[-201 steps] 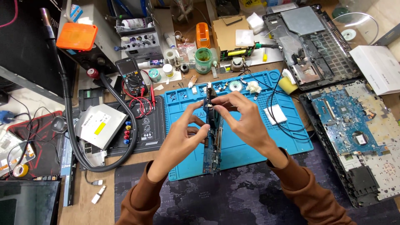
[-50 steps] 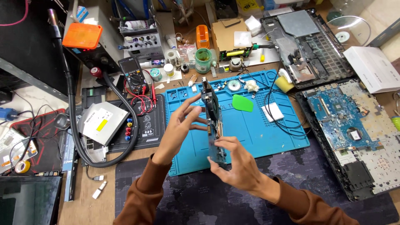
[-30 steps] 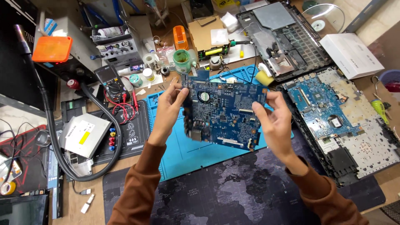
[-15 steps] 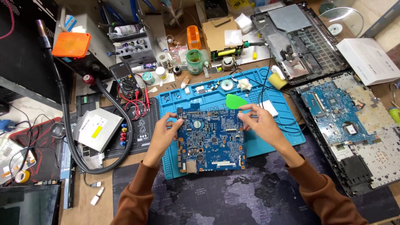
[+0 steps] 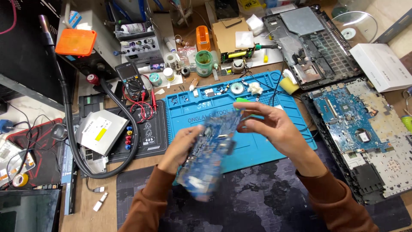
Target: Disassembling a laptop by removing the motherboard and detaching the screen assembly
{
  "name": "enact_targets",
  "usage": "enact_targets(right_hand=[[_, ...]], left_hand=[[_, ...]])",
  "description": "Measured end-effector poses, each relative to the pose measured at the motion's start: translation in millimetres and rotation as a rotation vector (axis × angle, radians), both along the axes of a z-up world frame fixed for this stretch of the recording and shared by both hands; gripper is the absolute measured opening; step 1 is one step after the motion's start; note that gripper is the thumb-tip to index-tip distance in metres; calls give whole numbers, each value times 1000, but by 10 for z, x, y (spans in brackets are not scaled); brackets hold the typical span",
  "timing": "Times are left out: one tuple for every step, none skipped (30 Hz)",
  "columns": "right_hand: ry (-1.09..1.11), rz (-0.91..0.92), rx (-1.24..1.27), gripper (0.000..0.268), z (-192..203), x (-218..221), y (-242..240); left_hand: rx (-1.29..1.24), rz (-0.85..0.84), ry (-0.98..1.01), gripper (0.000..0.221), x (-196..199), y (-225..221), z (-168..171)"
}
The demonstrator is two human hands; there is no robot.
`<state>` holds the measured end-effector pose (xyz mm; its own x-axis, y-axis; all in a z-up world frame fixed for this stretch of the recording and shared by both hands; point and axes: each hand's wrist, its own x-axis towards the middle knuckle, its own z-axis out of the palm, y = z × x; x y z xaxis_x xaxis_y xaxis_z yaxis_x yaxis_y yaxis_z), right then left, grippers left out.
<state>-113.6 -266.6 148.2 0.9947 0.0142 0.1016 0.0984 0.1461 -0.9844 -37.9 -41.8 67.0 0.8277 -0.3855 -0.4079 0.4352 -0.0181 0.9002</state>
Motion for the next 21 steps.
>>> enact_targets(right_hand=[[0,2,-1,44,-13,46,9],[-141,-16,-169,33,-27,93,19],[-284,-37,-337,23,-37,141,27],[-285,-39,-338,23,-27,195,50],[-348,-15,-344,19,-19,244,75],[-411,9,-351,15,-10,294,101],[-415,13,-352,15,-266,403,48],[-356,55,-223,11,-522,515,-3],[-293,92,-95,10,-783,614,-60],[-294,91,-95,10,-760,620,11],[-169,58,28,7,-739,628,89],[-43,26,151,8,-717,635,167],[-45,28,151,8,-688,640,182],[53,7,179,9,-659,643,196],[150,-14,207,10,-627,647,207],[146,-13,206,10,-766,722,127],[213,-25,228,11,-914,775,40],[280,-37,251,11,-1063,827,-48],[280,-37,250,11,-1143,853,-121],[313,-49,255,13,-1222,879,-193],[345,-60,261,14,-1302,903,-260]], left_hand=[[-1,2,0,43,40,5,-208],[-43,-130,17,38,79,9,-416],[-83,-265,32,33,131,10,-619],[-84,-266,30,33,112,-18,-614],[-87,-251,39,35,87,-43,-608],[-90,-236,47,36,63,-66,-602],[-92,-231,44,36,15,-103,-607],[-99,-202,55,39,-31,-139,-612],[-106,-179,69,42,-81,-181,-621],[-106,-179,68,42,-92,-175,-618],[-112,-152,83,45,-109,-161,-615],[-118,-124,97,47,-126,-147,-611],[-118,-123,95,47,-52,-147,-567],[-125,-97,108,50,20,-147,-521],[-132,-72,120,53,94,-151,-473],[-133,-72,117,53,125,37,-465],[-141,-48,134,56,132,216,-469],[-149,-23,152,58,139,395,-475],[-150,-23,151,58,147,494,-470],[-158,1,165,61,154,595,-464],[-165,26,180,64,158,700,-458]])
